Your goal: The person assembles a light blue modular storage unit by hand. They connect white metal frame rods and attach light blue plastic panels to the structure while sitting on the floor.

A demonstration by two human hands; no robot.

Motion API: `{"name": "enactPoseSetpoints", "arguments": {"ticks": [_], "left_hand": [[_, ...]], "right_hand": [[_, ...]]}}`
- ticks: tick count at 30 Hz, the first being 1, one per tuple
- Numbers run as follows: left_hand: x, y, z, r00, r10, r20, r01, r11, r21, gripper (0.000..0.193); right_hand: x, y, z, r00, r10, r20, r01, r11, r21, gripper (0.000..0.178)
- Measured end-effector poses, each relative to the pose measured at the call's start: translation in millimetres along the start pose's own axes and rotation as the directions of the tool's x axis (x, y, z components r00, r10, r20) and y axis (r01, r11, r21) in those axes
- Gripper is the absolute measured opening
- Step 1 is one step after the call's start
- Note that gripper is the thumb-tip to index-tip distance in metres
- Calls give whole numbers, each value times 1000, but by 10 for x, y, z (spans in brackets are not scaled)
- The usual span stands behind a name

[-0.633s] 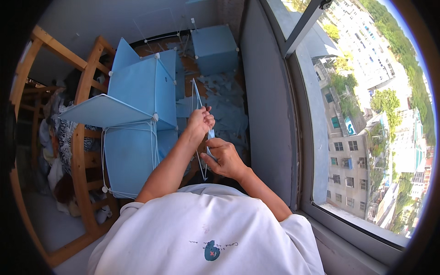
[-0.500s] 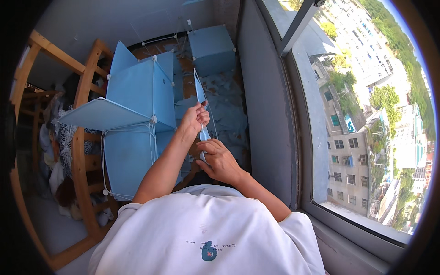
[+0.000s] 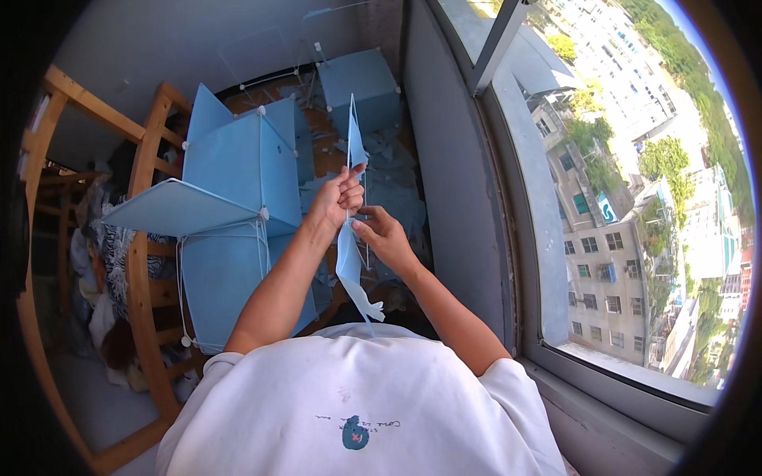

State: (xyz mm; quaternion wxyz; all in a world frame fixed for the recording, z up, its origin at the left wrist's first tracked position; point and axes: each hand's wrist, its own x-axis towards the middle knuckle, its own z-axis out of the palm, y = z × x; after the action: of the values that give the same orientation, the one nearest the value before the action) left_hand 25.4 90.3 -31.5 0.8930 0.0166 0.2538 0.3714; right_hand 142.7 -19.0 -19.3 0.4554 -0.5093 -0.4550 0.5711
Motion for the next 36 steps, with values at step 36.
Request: {"name": "enactPoseSetpoints", "arguments": {"ticks": [36], "left_hand": [[-674,-412,-196,899,436,36,-170,272,947,20]], "right_hand": [[402,138,80,974,218,-60,-197,950,242,35]]}}
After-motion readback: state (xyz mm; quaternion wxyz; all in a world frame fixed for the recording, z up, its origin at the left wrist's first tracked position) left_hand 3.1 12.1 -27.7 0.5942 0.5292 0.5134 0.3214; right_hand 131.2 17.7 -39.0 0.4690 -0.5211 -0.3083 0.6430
